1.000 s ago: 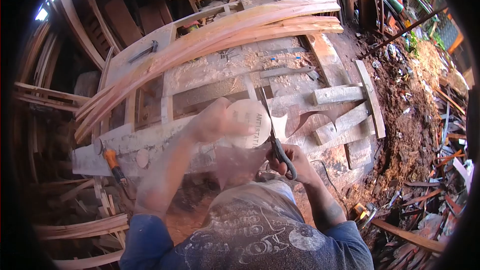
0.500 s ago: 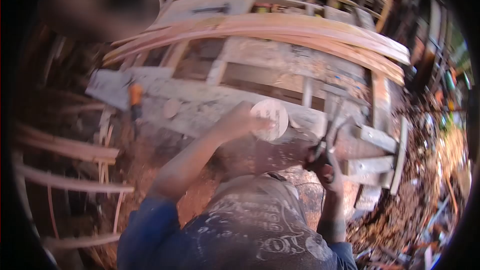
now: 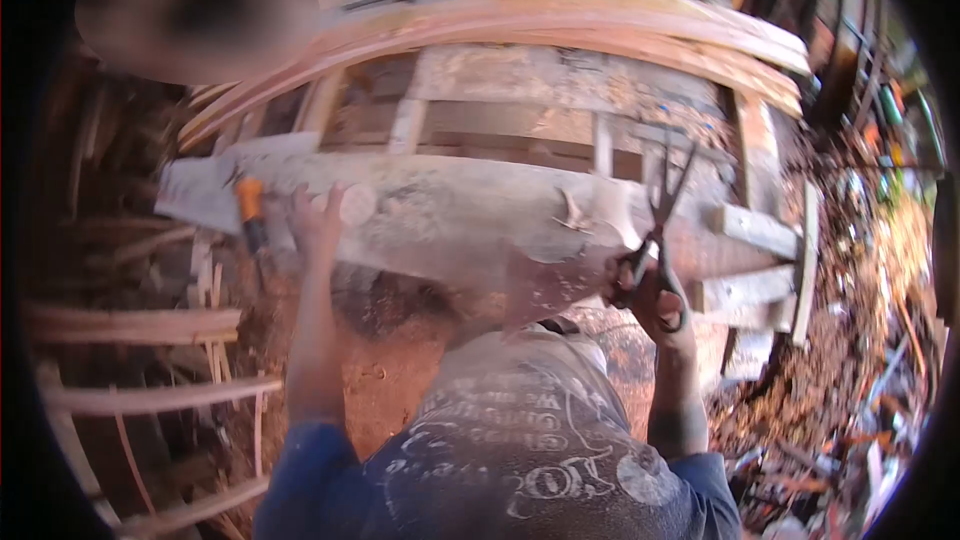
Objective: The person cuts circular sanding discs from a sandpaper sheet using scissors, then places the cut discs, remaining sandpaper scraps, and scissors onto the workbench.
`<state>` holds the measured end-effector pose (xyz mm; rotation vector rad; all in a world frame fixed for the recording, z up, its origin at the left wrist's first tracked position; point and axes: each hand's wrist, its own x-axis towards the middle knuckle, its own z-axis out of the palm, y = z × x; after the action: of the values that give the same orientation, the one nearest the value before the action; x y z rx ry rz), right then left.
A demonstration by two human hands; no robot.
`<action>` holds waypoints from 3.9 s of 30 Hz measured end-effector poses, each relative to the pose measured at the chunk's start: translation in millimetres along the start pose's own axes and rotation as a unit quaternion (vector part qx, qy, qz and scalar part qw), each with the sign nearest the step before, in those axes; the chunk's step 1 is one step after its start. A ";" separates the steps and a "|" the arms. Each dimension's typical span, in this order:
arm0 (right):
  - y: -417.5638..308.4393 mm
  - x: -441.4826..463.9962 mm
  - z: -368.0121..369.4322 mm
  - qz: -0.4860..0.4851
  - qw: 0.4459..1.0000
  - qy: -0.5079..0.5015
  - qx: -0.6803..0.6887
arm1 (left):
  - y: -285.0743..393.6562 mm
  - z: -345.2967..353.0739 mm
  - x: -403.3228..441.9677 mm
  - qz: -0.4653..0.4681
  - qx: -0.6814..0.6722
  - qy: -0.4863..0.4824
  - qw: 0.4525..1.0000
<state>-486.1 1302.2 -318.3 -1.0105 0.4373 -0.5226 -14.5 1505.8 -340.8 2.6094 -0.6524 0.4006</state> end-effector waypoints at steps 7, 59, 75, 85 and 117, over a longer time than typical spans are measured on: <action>-0.2 33.6 18.3 -0.042 0.998 -0.051 0.025 | 218.3 -75.8 -123.5 0.459 -0.112 -0.374 0.798; 3.9 -15.1 46.3 0.013 0.984 0.011 -0.180 | 263.2 -51.7 -128.4 0.025 -0.733 -0.394 0.554; -28.5 -3.0 -5.0 -0.002 0.981 -0.073 -0.179 | 204.0 -119.7 -98.4 0.132 -0.512 -0.412 0.742; -48.6 -7.4 -2.5 -0.039 0.977 -0.183 -0.105 | 236.0 -58.1 -6.7 0.208 -0.527 -0.576 0.589; 7.6 17.5 28.0 -0.049 0.989 -0.091 -0.102 | 256.4 -81.9 -68.0 -0.062 -0.817 -0.284 0.498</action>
<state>-454.7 1314.0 -313.8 -1.2699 0.2833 -0.4746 -214.6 1363.7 -211.1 0.7516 -0.5046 -0.8530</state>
